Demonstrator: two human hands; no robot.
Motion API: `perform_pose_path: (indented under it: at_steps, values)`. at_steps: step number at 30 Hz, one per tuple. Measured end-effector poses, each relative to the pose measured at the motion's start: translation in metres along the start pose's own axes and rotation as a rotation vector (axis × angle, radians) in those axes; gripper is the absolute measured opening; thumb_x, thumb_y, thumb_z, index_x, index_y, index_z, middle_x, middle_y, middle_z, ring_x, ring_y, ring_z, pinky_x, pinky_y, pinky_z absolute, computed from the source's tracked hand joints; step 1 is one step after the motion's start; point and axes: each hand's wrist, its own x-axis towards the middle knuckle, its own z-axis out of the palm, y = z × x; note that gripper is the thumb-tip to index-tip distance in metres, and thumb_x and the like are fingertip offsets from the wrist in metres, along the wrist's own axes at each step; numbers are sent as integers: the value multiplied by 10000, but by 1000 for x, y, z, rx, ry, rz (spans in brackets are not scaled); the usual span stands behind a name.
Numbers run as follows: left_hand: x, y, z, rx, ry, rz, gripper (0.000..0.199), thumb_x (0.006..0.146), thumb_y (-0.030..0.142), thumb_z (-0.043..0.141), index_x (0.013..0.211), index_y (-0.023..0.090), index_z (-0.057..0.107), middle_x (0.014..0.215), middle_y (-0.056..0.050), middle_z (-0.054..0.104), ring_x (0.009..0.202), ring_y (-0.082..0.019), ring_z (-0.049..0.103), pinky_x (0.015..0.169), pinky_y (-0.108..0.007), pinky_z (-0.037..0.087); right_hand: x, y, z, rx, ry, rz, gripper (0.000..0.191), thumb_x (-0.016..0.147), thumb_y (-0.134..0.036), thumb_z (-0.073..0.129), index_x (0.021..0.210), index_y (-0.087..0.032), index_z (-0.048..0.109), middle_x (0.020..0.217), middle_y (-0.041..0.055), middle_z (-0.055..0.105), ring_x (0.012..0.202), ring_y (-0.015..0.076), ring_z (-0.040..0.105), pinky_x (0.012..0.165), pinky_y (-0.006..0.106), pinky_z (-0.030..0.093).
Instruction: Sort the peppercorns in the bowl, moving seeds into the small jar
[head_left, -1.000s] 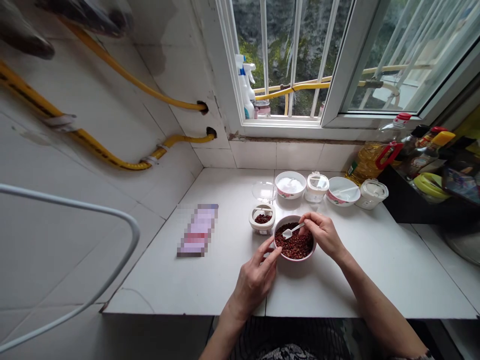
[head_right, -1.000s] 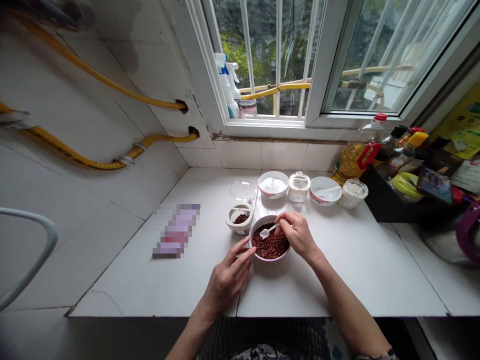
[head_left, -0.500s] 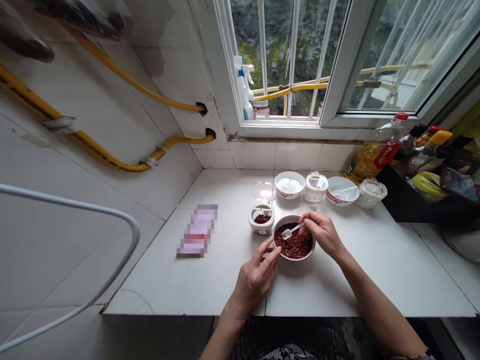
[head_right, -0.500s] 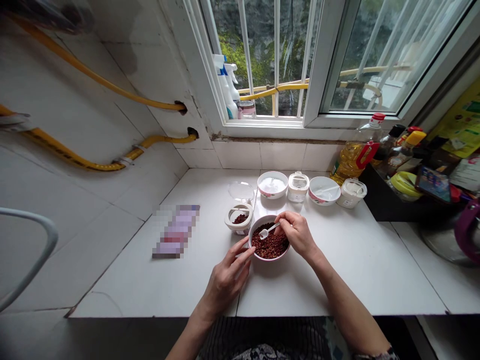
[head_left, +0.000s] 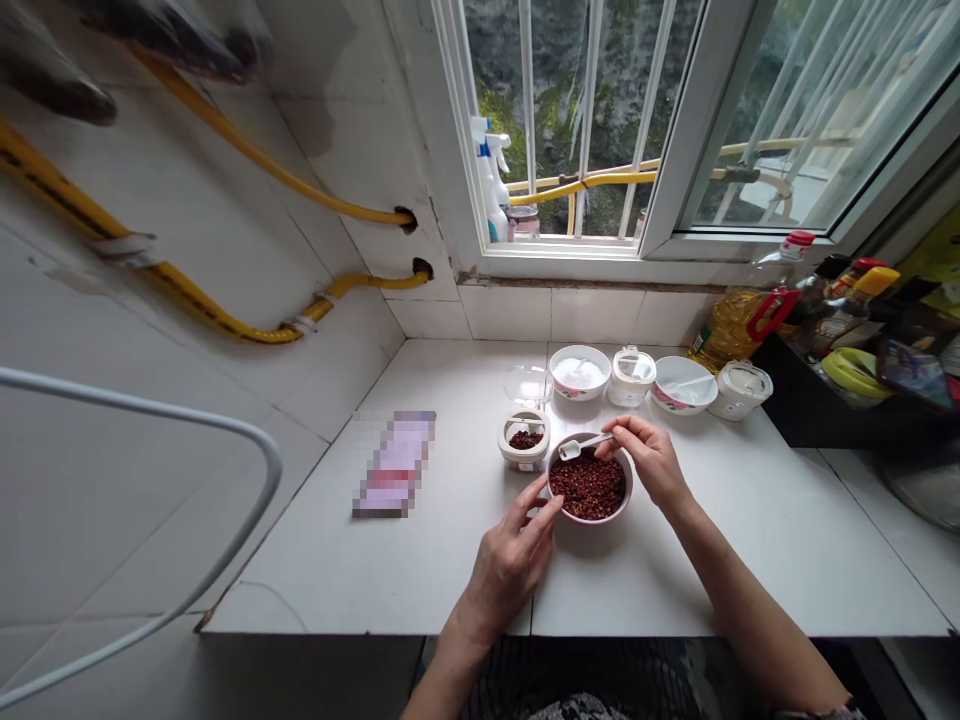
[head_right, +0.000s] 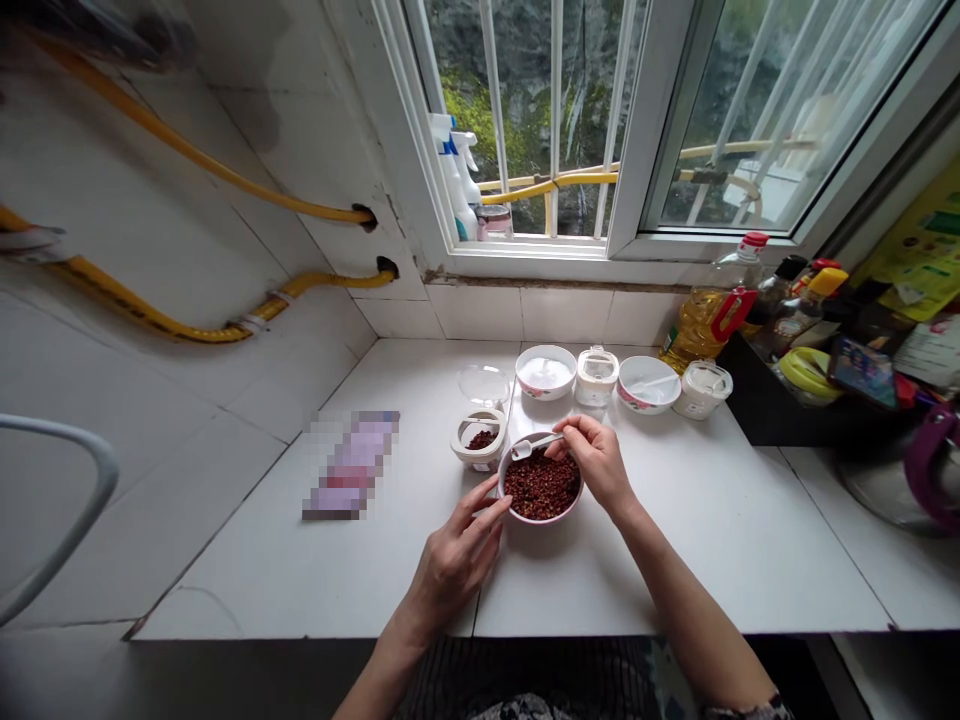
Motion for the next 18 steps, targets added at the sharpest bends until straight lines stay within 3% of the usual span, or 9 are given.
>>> perform_pose_path:
  at_steps: [3,6,10,12,15,18]
  values:
    - [0,0,0,-6,-7,-5,429,962,47,483,1364,194,524,1399,-187,557,1034,-171,712,833,-261,631,-3,-2,11,-42,27,-129,238,912,-445,577,928,-212,626,747,39,756,726,203,714,738,347,567]
    - [-1,0,0,-11,-11,-7,433,961,51,484,1369,193,524,1405,-188,554,1040,-175,713,848,-267,629,-6,-3,23,-241,18,-333,172,968,-353,522,976,-232,643,863,54,768,832,215,721,846,386,556]
    - [-2,-1,0,-10,-3,-7,455,961,50,479,1388,203,514,1408,-185,556,1043,-180,715,846,-275,630,-7,-3,30,-497,-73,-591,211,975,-229,459,947,-245,668,875,42,775,769,197,699,1017,459,471]
    - [-1,-1,0,-11,-4,-10,454,960,49,479,1386,202,517,1403,-184,561,1044,-180,714,848,-273,630,-7,-5,26,-527,-53,-603,223,974,-212,448,963,-248,668,856,38,781,759,204,697,1039,477,449]
    - [-1,0,-1,-5,-14,-13,454,957,47,483,1382,202,524,1409,-179,562,1042,-176,715,849,-263,629,-6,-5,12,-529,45,-499,204,967,-233,474,983,-246,677,824,54,779,850,241,698,995,459,471]
    - [-1,0,-1,2,-13,-11,454,950,39,491,1374,195,532,1411,-177,562,1038,-171,717,850,-250,626,-4,0,-2,-576,62,-404,179,930,-236,506,903,-246,683,728,49,753,875,260,679,902,421,499]
